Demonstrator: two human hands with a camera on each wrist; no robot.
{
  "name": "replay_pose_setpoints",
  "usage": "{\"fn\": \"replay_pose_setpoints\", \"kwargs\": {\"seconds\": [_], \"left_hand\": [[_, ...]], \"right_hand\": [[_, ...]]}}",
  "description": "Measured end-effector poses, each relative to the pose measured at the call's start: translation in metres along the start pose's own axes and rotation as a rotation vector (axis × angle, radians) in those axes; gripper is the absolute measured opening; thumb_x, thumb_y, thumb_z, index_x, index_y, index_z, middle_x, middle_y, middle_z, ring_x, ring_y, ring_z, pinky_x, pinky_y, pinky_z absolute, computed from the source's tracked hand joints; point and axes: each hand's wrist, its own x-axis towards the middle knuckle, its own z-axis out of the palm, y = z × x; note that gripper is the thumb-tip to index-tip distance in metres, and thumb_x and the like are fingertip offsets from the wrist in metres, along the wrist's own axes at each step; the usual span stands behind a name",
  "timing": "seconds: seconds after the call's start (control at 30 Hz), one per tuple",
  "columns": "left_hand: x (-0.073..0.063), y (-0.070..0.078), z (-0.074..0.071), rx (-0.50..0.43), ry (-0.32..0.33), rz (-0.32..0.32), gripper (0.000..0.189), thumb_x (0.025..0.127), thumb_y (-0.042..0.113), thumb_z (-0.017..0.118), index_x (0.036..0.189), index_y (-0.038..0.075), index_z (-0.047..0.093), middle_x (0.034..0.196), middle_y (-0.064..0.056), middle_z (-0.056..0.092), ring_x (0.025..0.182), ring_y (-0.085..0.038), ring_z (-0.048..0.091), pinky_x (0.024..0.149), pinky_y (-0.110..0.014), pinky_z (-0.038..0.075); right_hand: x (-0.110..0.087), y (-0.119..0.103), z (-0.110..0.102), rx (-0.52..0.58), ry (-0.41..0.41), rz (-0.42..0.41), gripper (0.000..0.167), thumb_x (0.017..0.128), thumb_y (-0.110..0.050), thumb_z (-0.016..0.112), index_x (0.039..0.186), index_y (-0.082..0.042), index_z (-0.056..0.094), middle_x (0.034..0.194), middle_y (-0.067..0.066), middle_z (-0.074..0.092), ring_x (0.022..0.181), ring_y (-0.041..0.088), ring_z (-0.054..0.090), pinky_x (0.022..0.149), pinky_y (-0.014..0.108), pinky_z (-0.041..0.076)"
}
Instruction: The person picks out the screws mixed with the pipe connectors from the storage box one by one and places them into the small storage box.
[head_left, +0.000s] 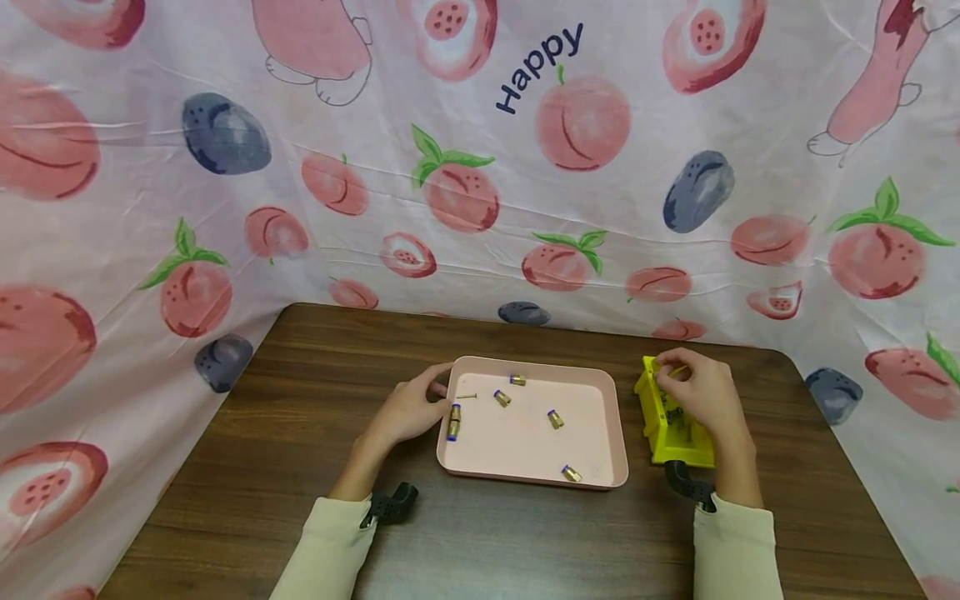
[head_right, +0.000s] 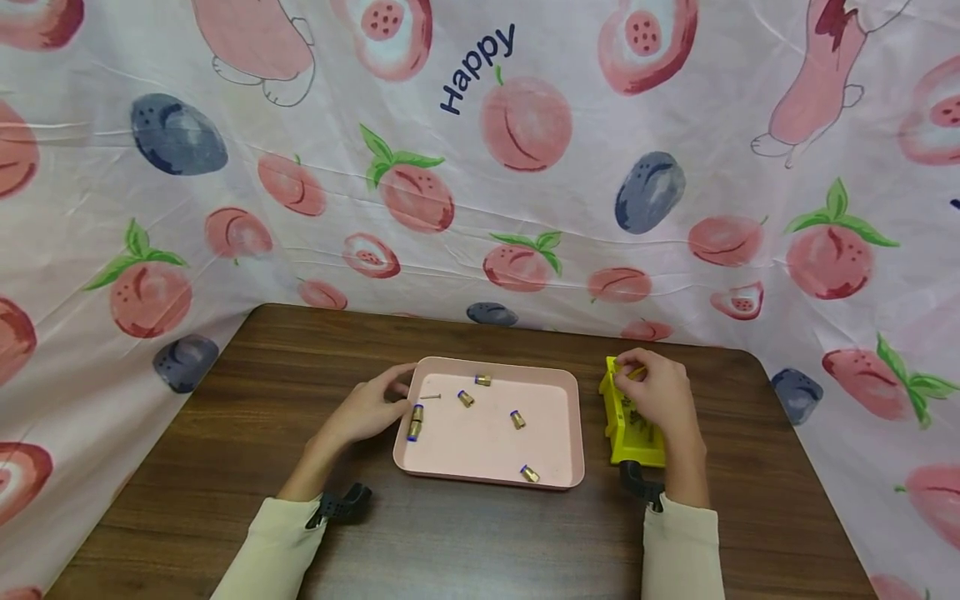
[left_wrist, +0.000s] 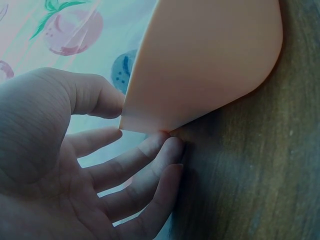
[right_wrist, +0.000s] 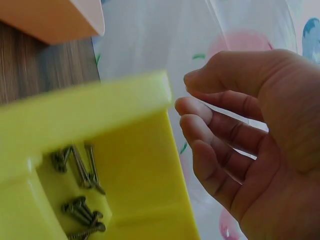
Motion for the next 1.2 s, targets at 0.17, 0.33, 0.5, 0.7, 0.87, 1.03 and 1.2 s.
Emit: {"fn": "replay_pose_setpoints", "kwargs": {"seconds": [0.17,0.33,0.5,0.7,0.87,1.03,1.2], "left_hand": [[-0.003,-0.001,0.000,0.006,0.011,-0.001,0.065,0.099,0.035,0.072,0.161,0.029,0.056,0.110,0.007,0.077,0.095,-0.018,0.069,0.087,-0.043,0.053],[-0.004,-0.001,0.000,0.011,0.013,-0.003,0.064,0.099,0.034,0.073,0.161,0.028,0.056,0.111,0.005,0.077,0.095,-0.019,0.069,0.087,-0.042,0.053],[-0.004,-0.002,-0.001,0.006,0.012,0.003,0.064,0.099,0.034,0.072,0.161,0.027,0.057,0.110,0.006,0.078,0.094,-0.018,0.069,0.086,-0.042,0.053],[0.000,-0.004,0.000,-0.009,-0.001,-0.006,0.065,0.098,0.035,0.073,0.161,0.030,0.056,0.109,0.008,0.077,0.095,-0.017,0.070,0.088,-0.043,0.054],[0.001,-0.004,0.000,-0.008,-0.001,-0.003,0.066,0.097,0.034,0.073,0.161,0.031,0.056,0.109,0.008,0.077,0.095,-0.017,0.070,0.087,-0.043,0.053],[0.001,-0.003,0.001,-0.001,0.011,0.009,0.066,0.097,0.034,0.073,0.161,0.030,0.056,0.109,0.008,0.077,0.096,-0.017,0.070,0.087,-0.043,0.054],[0.002,-0.002,0.001,0.000,0.003,-0.002,0.067,0.097,0.035,0.073,0.162,0.030,0.055,0.110,0.008,0.078,0.098,-0.017,0.070,0.089,-0.044,0.054]], "right_hand": [[0.003,-0.011,0.007,0.056,-0.013,-0.040,0.019,0.095,-0.009,0.082,0.111,0.000,0.078,0.100,0.014,0.078,0.088,0.033,0.074,0.075,0.032,0.057],[0.004,-0.022,0.014,0.109,-0.022,-0.080,0.018,0.095,-0.007,0.083,0.111,0.001,0.078,0.103,0.015,0.079,0.087,0.032,0.074,0.073,0.026,0.056],[0.008,-0.036,0.023,0.118,-0.040,-0.114,0.019,0.094,-0.005,0.082,0.112,0.001,0.078,0.102,0.012,0.079,0.085,0.027,0.072,0.079,0.035,0.060],[0.015,-0.054,0.036,0.143,-0.072,-0.151,0.019,0.092,-0.003,0.080,0.111,0.001,0.079,0.098,0.009,0.078,0.082,0.023,0.069,0.079,0.037,0.060],[0.020,-0.069,0.050,0.161,-0.115,-0.194,0.020,0.090,-0.002,0.079,0.110,-0.001,0.079,0.096,0.006,0.076,0.081,0.021,0.067,0.077,0.039,0.059],[0.025,-0.085,0.063,0.192,-0.156,-0.238,0.022,0.088,0.000,0.080,0.110,-0.002,0.080,0.097,0.006,0.075,0.083,0.022,0.068,0.078,0.042,0.059],[0.032,-0.101,0.071,0.209,-0.238,-0.291,0.026,0.089,0.001,0.081,0.115,-0.001,0.079,0.103,0.010,0.076,0.085,0.021,0.067,0.080,0.043,0.059]]}}
